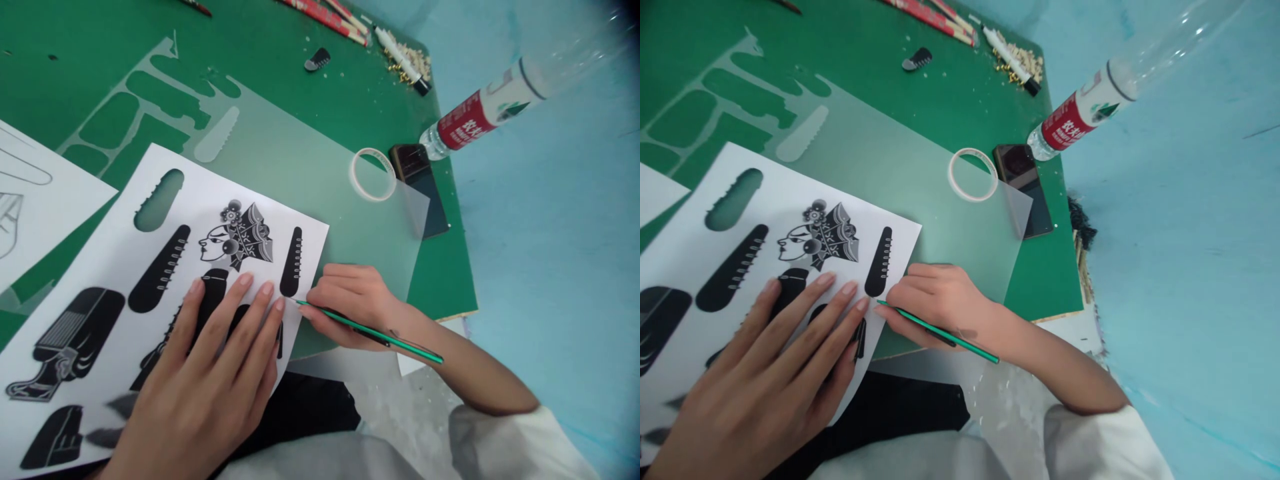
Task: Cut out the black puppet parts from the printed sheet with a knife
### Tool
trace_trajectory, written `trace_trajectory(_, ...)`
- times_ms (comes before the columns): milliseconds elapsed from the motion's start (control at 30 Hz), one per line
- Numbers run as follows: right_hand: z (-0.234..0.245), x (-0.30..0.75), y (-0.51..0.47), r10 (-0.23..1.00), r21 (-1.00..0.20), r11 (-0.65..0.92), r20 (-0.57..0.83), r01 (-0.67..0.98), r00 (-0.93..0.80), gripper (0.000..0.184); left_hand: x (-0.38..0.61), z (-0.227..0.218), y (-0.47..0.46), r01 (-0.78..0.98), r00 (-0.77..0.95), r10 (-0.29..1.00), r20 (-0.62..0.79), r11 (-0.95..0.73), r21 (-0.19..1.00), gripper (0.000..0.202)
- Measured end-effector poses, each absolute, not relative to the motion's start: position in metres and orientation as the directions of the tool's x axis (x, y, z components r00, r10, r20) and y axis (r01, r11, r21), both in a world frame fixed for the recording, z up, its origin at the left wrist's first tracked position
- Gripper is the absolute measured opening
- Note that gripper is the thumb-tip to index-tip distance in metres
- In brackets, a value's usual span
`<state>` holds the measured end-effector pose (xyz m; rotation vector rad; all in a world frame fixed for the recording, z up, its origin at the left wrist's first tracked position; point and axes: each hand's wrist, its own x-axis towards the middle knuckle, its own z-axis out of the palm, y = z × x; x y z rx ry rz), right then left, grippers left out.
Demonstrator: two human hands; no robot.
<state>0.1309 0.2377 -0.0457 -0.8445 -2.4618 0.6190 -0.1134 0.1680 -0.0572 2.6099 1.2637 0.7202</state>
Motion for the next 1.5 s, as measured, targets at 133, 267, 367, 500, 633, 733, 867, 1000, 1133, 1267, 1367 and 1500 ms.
trace_trajectory(133,-0.047,0.131,0.237,0.652,-0.537,0.713,0.275,0.450,-0.706,0.018,-0.114,-0.056,0.168,0.695,0.534,0.765,0.361,-0.640,0.328,0.044)
trace_trajectory(267,-0.048,0.131,0.236,0.656,-0.540,0.711,0.279,0.450,-0.702,0.016,-0.115,-0.054,0.171,0.685,0.561,0.752,0.347,-0.656,0.317,0.043)
trace_trajectory(367,-0.049,0.131,0.235,0.656,-0.541,0.710,0.278,0.450,-0.701,0.015,-0.114,-0.054,0.171,0.685,0.567,0.747,0.348,-0.662,0.304,0.043)
trace_trajectory(500,-0.049,0.131,0.235,0.647,-0.543,0.716,0.279,0.439,-0.709,0.015,-0.114,-0.055,0.169,0.694,0.555,0.754,0.351,-0.652,0.304,0.043)
trace_trajectory(633,-0.048,0.132,0.236,0.646,-0.539,0.715,0.268,0.445,-0.715,0.016,-0.114,-0.054,0.168,0.691,0.564,0.755,0.335,-0.654,0.308,0.044)
trace_trajectory(733,-0.048,0.132,0.236,0.644,-0.532,0.719,0.268,0.447,-0.717,0.017,-0.114,-0.055,0.168,0.697,0.554,0.757,0.347,-0.649,0.305,0.045)
trace_trajectory(867,-0.045,0.132,0.238,0.632,-0.515,0.733,0.276,0.444,-0.724,0.019,-0.114,-0.055,0.169,0.697,0.546,0.761,0.350,-0.644,0.315,0.045)
trace_trajectory(1000,-0.044,0.132,0.238,0.632,-0.513,0.732,0.267,0.448,-0.728,0.022,-0.115,-0.054,0.169,0.698,0.550,0.762,0.341,-0.644,0.313,0.046)
trace_trajectory(1133,-0.043,0.133,0.239,0.619,-0.512,0.738,0.255,0.439,-0.743,0.021,-0.114,-0.053,0.169,0.696,0.548,0.760,0.350,-0.646,0.314,0.046)
trace_trajectory(1267,-0.041,0.134,0.243,0.591,-0.505,0.753,0.236,0.422,-0.771,0.024,-0.113,-0.053,0.171,0.694,0.552,0.757,0.349,-0.649,0.310,0.045)
trace_trajectory(1367,-0.039,0.135,0.247,0.569,-0.505,0.763,0.228,0.404,-0.790,0.026,-0.113,-0.053,0.171,0.694,0.546,0.759,0.353,-0.647,0.316,0.044)
trace_trajectory(1500,-0.038,0.136,0.250,0.549,-0.513,0.770,0.227,0.380,-0.805,0.025,-0.113,-0.054,0.171,0.692,0.545,0.758,0.358,-0.648,0.318,0.044)
